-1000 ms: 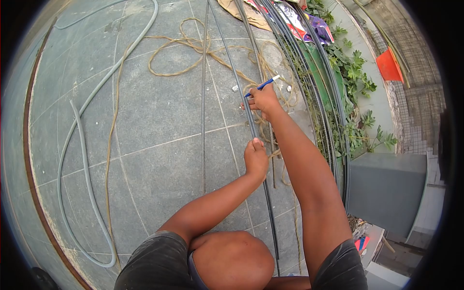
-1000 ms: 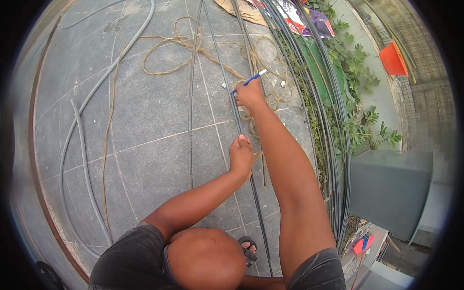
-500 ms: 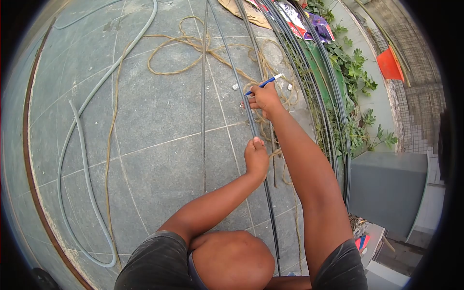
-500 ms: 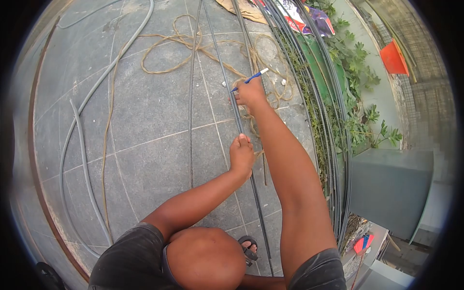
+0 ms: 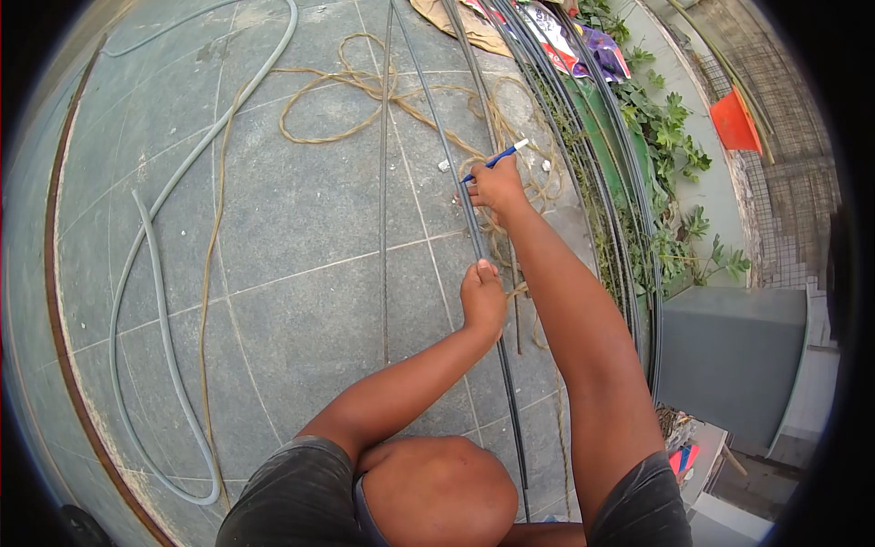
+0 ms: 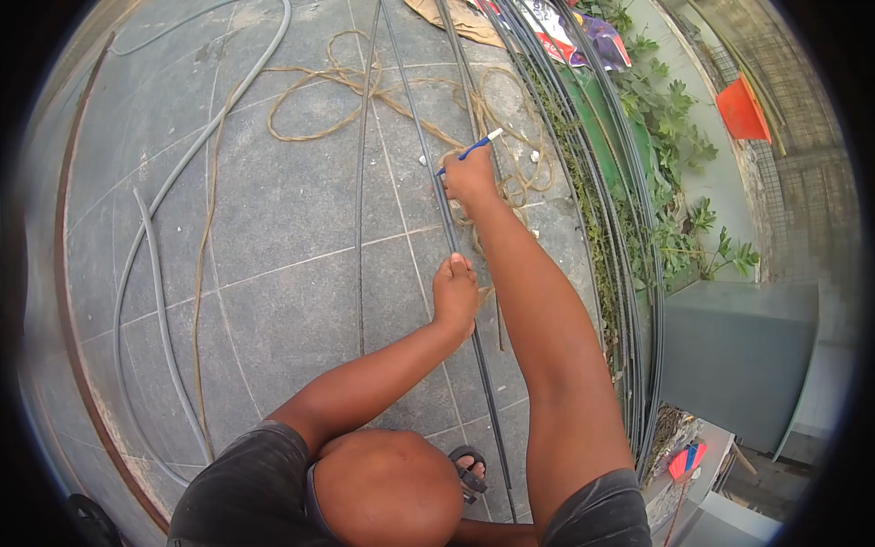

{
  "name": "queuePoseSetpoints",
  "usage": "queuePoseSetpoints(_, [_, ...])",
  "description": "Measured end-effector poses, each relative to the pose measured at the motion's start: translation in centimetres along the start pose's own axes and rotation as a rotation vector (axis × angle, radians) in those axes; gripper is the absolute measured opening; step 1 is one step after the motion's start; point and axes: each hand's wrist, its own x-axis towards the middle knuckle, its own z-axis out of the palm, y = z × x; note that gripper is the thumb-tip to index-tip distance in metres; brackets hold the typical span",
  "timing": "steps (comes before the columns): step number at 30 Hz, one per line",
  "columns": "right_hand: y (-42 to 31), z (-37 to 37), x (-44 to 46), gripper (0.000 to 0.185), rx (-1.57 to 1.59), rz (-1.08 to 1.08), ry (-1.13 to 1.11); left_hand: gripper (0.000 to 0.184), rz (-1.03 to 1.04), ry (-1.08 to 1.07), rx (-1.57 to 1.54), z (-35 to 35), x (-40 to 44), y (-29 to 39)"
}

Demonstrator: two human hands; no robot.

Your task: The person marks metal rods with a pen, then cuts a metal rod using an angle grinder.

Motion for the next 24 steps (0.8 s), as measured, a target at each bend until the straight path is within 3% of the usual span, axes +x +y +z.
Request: queuePoseSetpoints(24, [0.4, -0.1, 0.1, 0.036, 0.033, -0.001, 0.001, 0.031, 0.008, -0.001, 0.015, -0.1, 0.3, -0.3])
